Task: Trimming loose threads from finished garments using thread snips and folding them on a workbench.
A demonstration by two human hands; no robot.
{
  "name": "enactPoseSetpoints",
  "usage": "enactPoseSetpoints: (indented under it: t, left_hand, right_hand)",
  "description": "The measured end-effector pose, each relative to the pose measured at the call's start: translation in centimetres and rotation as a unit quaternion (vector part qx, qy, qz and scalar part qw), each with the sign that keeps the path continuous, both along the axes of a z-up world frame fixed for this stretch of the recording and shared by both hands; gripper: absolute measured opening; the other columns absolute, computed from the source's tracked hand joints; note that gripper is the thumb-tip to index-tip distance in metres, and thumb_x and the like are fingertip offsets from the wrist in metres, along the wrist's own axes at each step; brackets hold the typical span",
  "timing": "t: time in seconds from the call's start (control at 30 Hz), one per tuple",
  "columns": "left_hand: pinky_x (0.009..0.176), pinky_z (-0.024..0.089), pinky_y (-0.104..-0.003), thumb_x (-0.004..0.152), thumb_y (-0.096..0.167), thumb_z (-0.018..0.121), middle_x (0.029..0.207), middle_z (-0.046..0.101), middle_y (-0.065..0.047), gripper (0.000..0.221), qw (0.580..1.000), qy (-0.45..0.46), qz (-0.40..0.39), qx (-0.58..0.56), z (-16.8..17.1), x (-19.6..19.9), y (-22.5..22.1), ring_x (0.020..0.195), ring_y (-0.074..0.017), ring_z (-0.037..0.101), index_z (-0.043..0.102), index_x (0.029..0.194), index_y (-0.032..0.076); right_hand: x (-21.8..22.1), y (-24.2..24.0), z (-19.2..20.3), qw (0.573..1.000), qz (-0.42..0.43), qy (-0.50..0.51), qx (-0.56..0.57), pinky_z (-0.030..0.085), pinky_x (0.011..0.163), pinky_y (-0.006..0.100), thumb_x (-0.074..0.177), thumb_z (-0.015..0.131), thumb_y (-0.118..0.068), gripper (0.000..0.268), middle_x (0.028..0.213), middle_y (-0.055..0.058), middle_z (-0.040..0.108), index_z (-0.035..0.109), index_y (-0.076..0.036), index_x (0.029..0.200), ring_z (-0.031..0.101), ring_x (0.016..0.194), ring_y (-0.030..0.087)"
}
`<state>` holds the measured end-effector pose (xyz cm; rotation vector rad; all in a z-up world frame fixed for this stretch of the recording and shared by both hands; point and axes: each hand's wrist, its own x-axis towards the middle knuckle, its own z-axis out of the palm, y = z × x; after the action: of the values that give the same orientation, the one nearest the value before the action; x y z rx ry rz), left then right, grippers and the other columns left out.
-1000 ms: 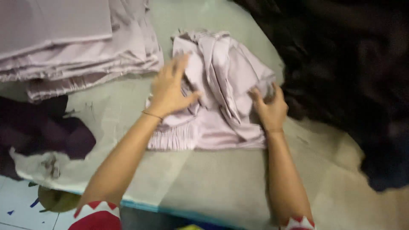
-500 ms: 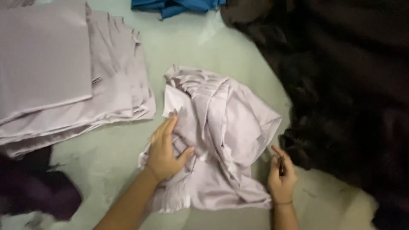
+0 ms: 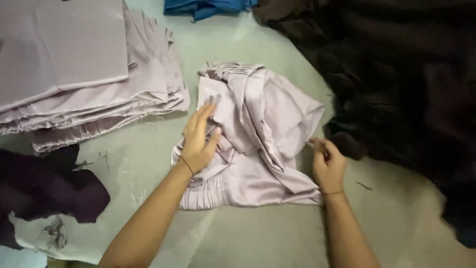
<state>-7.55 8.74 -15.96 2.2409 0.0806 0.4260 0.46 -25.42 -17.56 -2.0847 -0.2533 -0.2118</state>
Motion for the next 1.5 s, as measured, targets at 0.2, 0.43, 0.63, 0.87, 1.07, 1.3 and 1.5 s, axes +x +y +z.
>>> enactPoseSetpoints:
  t: [0.2,0.43,0.63,0.87,1.07,1.3,1.5]
  left_hand:
    - [0.12,0.038,-0.053,0.095,0.001,0.045,0.153,0.054,-0.01,0.052,0.958,-0.262,-0.045,0.109,8.0,6.1,1.6,0.141,-0.0352,0.052,0.059,0.143,0.012]
    - [0.117,0.026,-0.06,0.071,0.033,0.071,0.165,0.033,-0.006,0.049,0.817,-0.019,-0.212,0.537,11.1,20.2,2.9,0.156,-0.0329,0.015,0.07,0.12,0.037]
    - [0.115,0.035,-0.047,0.067,0.026,0.072,0.126,0.073,-0.003,0.042,0.793,-0.281,-0.137,0.523,14.4,19.4,5.1,0.133,-0.0272,0.055,0.076,0.107,0.013]
    - [0.08,0.033,-0.042,0.08,0.022,0.061,0.071,0.071,-0.007,0.1,0.878,0.054,-0.207,0.428,21.2,13.7,2.7,0.078,-0.0335,0.066,0.017,0.168,0.034]
    - [0.065,0.054,-0.052,0.068,0.038,0.063,0.087,0.075,-0.014,0.027,0.902,0.021,-0.195,0.384,15.4,24.0,5.8,0.084,-0.0449,0.07,0.071,0.087,0.02]
    - [0.052,0.052,-0.051,0.101,0.034,0.059,0.069,0.067,-0.013,0.036,0.885,-0.166,-0.124,0.418,16.0,20.7,4.8,0.058,-0.0363,0.064,0.065,0.081,0.005]
    - [0.08,0.043,-0.044,0.075,0.017,0.063,0.101,0.072,-0.011,0.084,0.782,-0.148,-0.083,0.6,9.9,7.5,-0.3,0.083,-0.0281,0.064,0.041,0.156,0.012]
  right_hand:
    - [-2.7,5.8,8.7,0.995,0.029,0.004,-0.099,0.035,0.061,0.025,0.068,0.088,-0.047,0.056,0.063,-0.005,0.039,0.074,-0.021,0.115,0.037,0.059,0.009]
    - [3.5,8.8,7.2,0.946,0.053,-0.09,-0.308,0.049,0.064,0.053,0.079,0.063,-0.035,0.033,0.087,0.015,0.07,0.059,-0.017,0.107,0.066,0.08,0.042]
    - [11.8,6.0,16.4,0.881,0.03,-0.354,-0.312,0.047,0.059,0.048,0.078,0.06,-0.025,0.023,0.088,0.007,0.067,0.069,-0.015,0.097,0.065,0.076,0.037]
    - [15.7,5.0,19.2,0.835,0.172,-0.403,-0.333,0.044,0.057,0.037,0.081,0.068,-0.013,0.018,0.088,0.004,0.069,0.07,-0.006,0.097,0.062,0.071,0.028]
    - [21.1,7.1,19.3,0.779,0.155,-0.503,-0.341,0.05,0.062,0.042,0.086,0.069,-0.024,0.022,0.093,0.008,0.07,0.073,-0.013,0.105,0.067,0.079,0.033]
    - [19.1,3.1,19.8,0.79,0.041,-0.496,-0.358,0.028,0.059,0.036,0.081,0.064,-0.001,0.023,0.075,0.003,0.043,0.047,-0.011,0.09,0.04,0.065,0.024]
    - [8.2,2.3,13.9,0.781,0.083,-0.458,-0.417,0.045,0.055,0.038,0.107,0.063,-0.057,0.037,0.09,0.004,0.068,0.074,-0.022,0.111,0.069,0.078,0.024]
